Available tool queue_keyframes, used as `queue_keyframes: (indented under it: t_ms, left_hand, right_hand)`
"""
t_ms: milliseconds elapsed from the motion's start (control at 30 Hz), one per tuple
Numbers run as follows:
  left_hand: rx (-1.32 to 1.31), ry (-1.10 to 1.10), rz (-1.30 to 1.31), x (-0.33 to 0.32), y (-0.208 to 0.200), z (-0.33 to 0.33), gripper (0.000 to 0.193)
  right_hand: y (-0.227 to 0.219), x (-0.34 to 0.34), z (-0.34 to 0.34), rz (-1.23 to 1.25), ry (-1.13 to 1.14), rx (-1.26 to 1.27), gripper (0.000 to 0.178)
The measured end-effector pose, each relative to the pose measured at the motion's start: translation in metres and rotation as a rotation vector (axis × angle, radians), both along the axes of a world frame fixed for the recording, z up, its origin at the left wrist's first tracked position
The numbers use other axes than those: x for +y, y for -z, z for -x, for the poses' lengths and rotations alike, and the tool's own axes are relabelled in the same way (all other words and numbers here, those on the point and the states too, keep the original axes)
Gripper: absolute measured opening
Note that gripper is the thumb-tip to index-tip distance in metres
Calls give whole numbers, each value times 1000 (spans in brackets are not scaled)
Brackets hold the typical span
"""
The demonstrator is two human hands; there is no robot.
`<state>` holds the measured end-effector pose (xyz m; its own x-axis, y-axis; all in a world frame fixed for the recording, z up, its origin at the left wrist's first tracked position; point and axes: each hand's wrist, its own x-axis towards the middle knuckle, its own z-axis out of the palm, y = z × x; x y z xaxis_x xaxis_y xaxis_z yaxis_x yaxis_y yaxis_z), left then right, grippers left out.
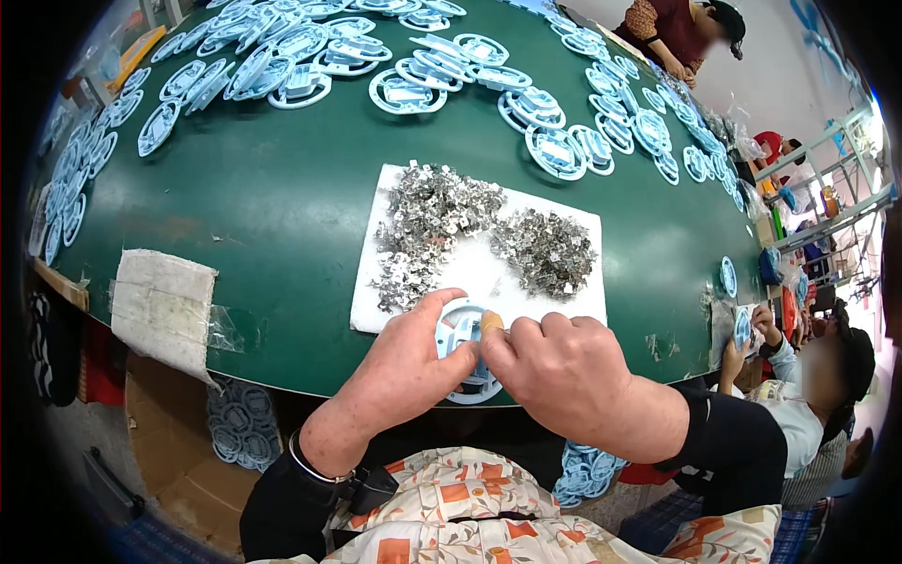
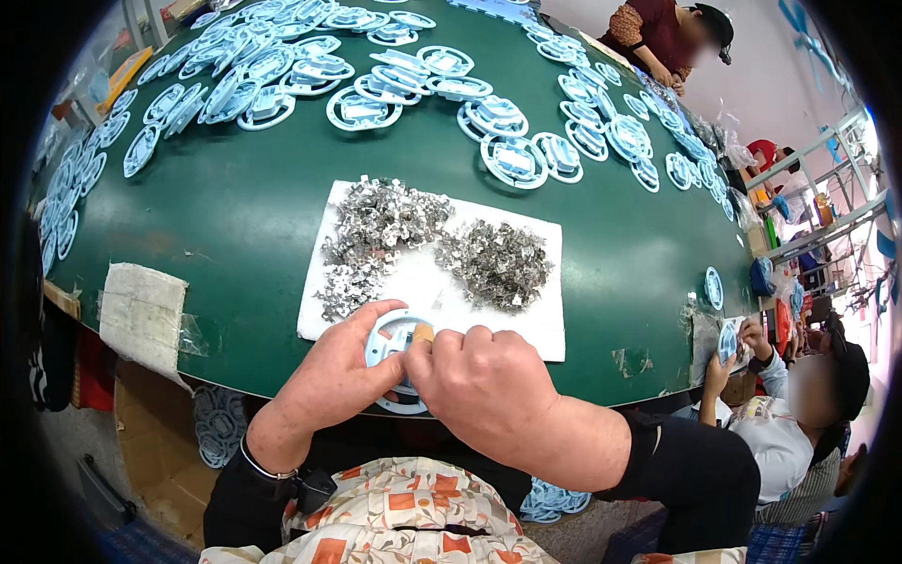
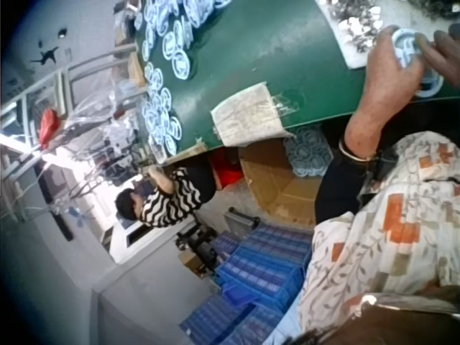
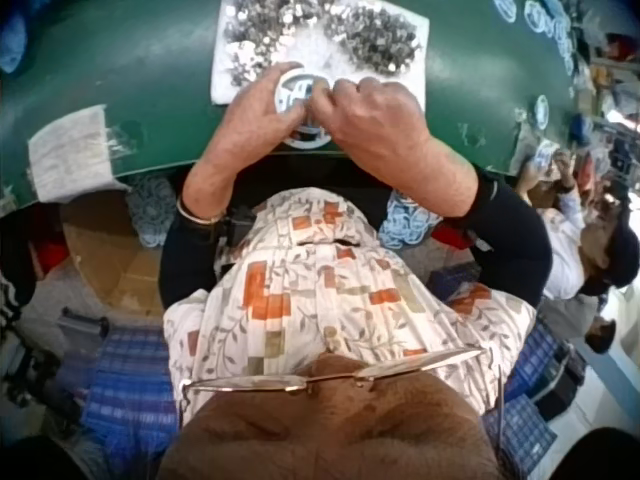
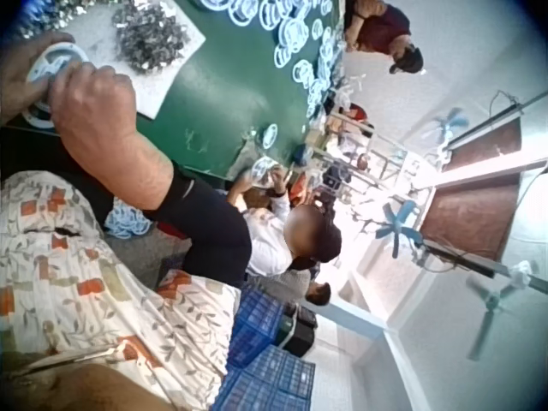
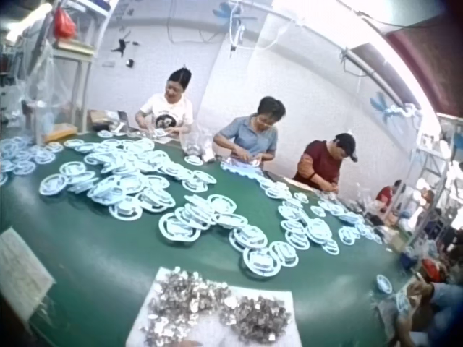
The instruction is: The person sits at a green table in a workshop, assembling light blue plastic rings. They pick up a ring, insert a small metal pin into a central slot using a wooden-handled tool, and place the finished item on the table. The process is repeated continuously with other workers visible in the background.
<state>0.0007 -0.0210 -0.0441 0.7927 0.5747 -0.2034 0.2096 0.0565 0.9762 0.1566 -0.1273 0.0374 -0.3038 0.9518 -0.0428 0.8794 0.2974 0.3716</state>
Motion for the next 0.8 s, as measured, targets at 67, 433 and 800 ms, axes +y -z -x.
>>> queue_keyframes:
  t_ms: [67,433,800]
  left_hand:
    - [5,3,73,-1,-2,-1,58]
    - [-325,113,374,-11,-14,11,59]
    - [-41,204,-535,-40,-34,0,55]
  right_hand:
    - [-6,3,1,24,-2,-1,22]
    - [34,-42,-28,47,698,1690,32]
    - [35,-66,-26,216,627,2032,24]
